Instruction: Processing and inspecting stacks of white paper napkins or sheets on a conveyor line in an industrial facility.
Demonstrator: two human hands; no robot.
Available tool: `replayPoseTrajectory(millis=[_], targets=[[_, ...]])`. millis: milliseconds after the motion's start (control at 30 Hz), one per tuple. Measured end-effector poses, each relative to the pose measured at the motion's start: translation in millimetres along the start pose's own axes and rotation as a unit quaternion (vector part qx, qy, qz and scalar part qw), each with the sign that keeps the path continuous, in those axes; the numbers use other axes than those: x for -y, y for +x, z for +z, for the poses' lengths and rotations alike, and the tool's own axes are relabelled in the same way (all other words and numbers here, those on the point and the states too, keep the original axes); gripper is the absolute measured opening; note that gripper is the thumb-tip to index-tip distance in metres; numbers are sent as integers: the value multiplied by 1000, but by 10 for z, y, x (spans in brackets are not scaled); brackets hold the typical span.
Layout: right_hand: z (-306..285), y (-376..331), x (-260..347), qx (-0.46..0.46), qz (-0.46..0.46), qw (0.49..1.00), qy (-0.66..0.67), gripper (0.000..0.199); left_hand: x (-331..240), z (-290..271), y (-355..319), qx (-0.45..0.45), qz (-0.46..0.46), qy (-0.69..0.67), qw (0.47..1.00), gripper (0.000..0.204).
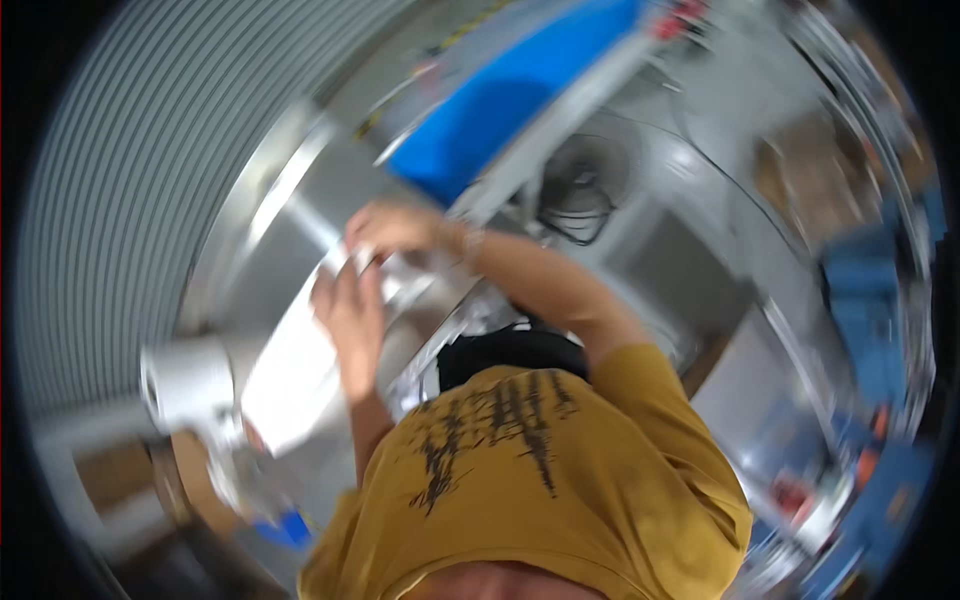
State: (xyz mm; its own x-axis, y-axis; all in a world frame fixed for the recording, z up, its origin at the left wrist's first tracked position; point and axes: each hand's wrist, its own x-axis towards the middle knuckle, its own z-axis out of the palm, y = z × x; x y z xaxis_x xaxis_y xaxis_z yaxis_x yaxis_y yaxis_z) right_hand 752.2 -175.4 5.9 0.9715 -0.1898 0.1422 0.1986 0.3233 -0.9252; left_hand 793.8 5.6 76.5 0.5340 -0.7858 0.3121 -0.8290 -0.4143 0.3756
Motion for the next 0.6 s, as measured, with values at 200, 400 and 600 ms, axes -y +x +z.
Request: replayPoseTrajectory(millis=[200,400,600], targets=[[-225,-642,756,-114,117,983,-84,22,-222,8,-30,-61,-41,41,996,46],[-736,-1185,616,-202,201,957,-59,32,-365,81,11,-55,-108,94,988,52],[-915,-796,625,-53,354,876,-324,43,-421,175,4,-67,-160,106,979,52]])
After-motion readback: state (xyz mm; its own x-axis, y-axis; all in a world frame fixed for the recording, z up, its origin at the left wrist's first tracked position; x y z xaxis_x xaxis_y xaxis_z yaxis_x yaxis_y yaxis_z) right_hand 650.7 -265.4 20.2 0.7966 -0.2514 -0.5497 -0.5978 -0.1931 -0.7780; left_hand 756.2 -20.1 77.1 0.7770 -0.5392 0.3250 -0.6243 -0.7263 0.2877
